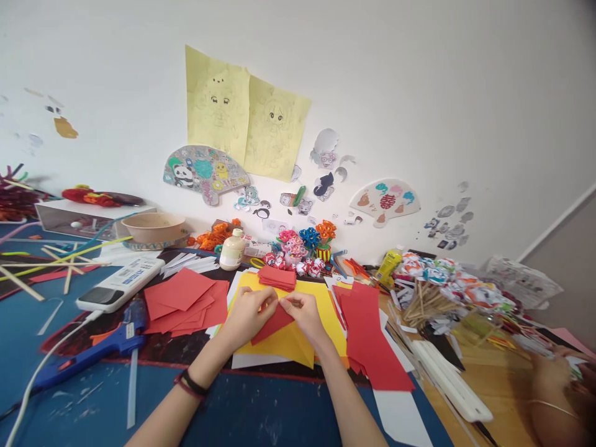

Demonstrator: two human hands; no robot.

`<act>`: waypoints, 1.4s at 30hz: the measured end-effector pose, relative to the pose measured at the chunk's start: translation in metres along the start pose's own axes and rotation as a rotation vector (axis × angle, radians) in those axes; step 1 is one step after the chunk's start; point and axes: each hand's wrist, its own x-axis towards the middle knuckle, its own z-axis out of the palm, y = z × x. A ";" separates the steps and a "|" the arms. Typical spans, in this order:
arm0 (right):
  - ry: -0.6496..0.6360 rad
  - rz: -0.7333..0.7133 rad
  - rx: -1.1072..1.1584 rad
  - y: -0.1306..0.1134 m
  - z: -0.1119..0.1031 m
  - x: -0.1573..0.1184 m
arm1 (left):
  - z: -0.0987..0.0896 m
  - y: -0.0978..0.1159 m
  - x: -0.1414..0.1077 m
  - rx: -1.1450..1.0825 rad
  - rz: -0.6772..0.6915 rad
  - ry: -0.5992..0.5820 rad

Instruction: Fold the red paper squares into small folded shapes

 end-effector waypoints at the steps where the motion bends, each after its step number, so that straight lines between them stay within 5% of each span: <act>1: 0.016 0.000 -0.008 -0.001 0.000 0.000 | 0.000 0.001 0.000 0.009 0.008 -0.005; 9: 0.128 -0.018 -0.128 -0.013 -0.002 -0.001 | 0.005 0.011 0.000 -0.016 0.035 -0.065; 16: 0.637 -0.006 0.002 -0.002 -0.057 0.004 | -0.005 -0.001 0.001 0.018 0.013 -0.053; 24: 0.348 0.008 0.042 -0.008 -0.022 0.003 | -0.001 -0.002 0.004 -0.279 -0.176 0.094; 31: -0.131 0.149 0.043 -0.008 -0.013 -0.003 | -0.005 -0.010 0.004 -0.392 -0.259 0.163; 38: -0.184 0.063 -0.057 -0.009 0.000 -0.002 | 0.003 0.000 0.003 -0.383 -0.205 0.051; 42: -0.237 0.093 -0.004 -0.008 -0.006 -0.003 | -0.014 -0.022 0.006 -0.393 -0.305 0.260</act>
